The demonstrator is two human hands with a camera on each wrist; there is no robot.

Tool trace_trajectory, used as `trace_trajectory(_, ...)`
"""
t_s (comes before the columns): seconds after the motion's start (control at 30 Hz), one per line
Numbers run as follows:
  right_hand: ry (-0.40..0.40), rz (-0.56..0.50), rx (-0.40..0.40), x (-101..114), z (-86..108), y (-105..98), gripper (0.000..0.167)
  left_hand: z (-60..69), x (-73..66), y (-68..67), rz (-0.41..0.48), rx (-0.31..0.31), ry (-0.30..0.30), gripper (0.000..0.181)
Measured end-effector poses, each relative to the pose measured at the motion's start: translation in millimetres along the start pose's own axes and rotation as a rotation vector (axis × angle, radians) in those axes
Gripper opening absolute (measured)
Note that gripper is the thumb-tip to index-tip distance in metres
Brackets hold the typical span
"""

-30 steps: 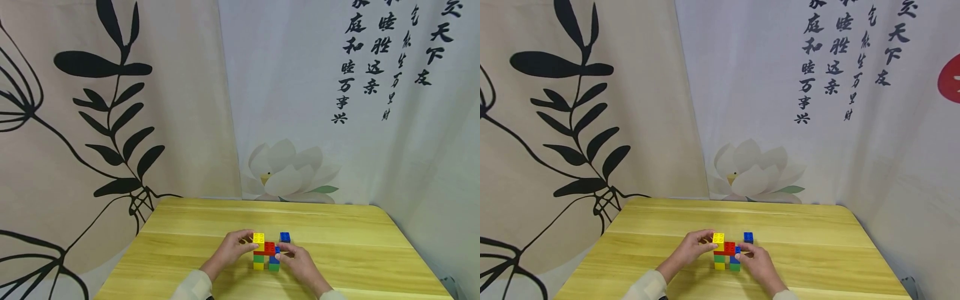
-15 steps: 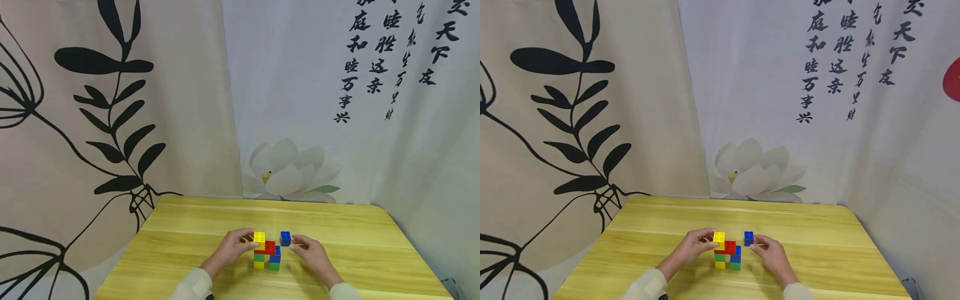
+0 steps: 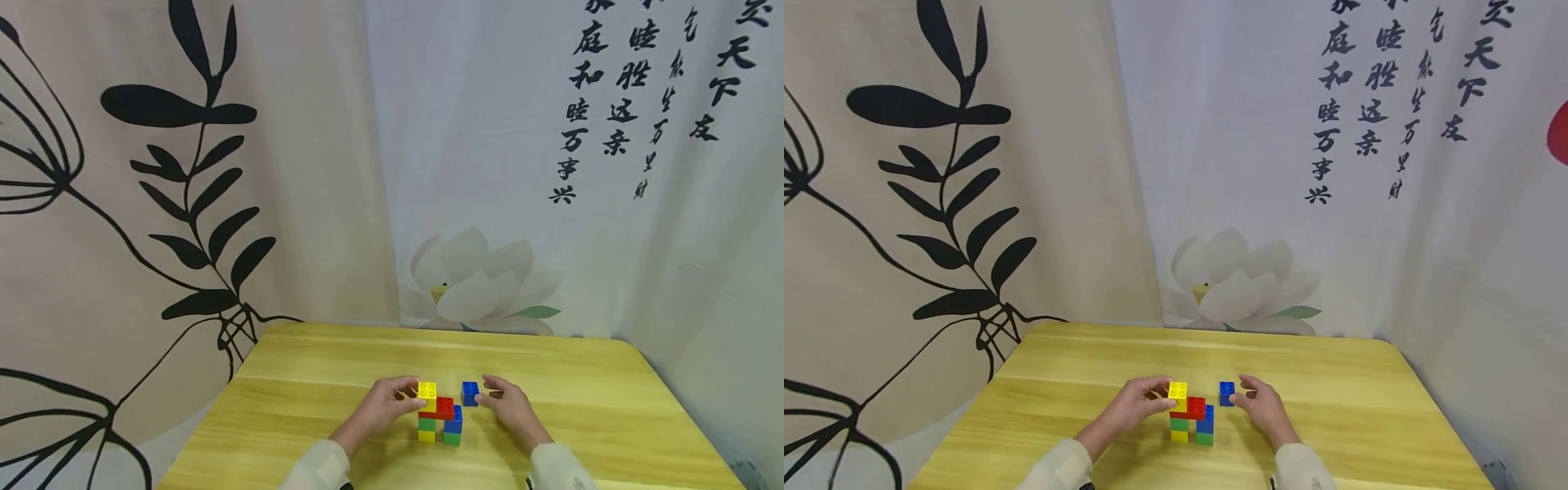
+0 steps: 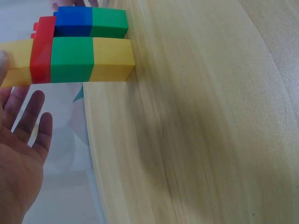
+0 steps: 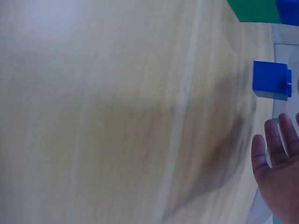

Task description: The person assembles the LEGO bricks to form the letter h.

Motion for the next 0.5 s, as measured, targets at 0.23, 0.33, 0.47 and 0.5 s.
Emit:
trace_trajectory(0.23, 0.031, 0.016, 0.040, -6, -7.3, 11, 0.057, -0.5, 3.1, 0.8, 0.013, 0.004, -0.029, 0.034)
trace_trajectory(0.33, 0.023, 0.019, 0.033, -10, -7.9, 13, 0.054, -0.5, 3.7, 2.5, 0.018, 0.001, -0.042, 0.034)
trace_trajectory(0.47, -0.010, 0.039, 0.013, -12, -9.8, 15, 0.039, -0.1, 2.5, 2.0, 0.010, -0.007, -0.033, 0.033)
trace_trajectory(0.5, -0.025, 0.045, 0.005, -13, -10.7, 15, 0.034, 0.0, 2.0, 1.6, 0.008, -0.008, -0.032, 0.033)
Point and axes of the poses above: each hand's wrist, its own z-axis away from the middle knuckle, its own y-axis out of the palm, x = y × z, the point moved 4 cm from there along -z, towards the middle knuckle, and after that the axes turned 4 degrees about z, right-handed, at the moved point
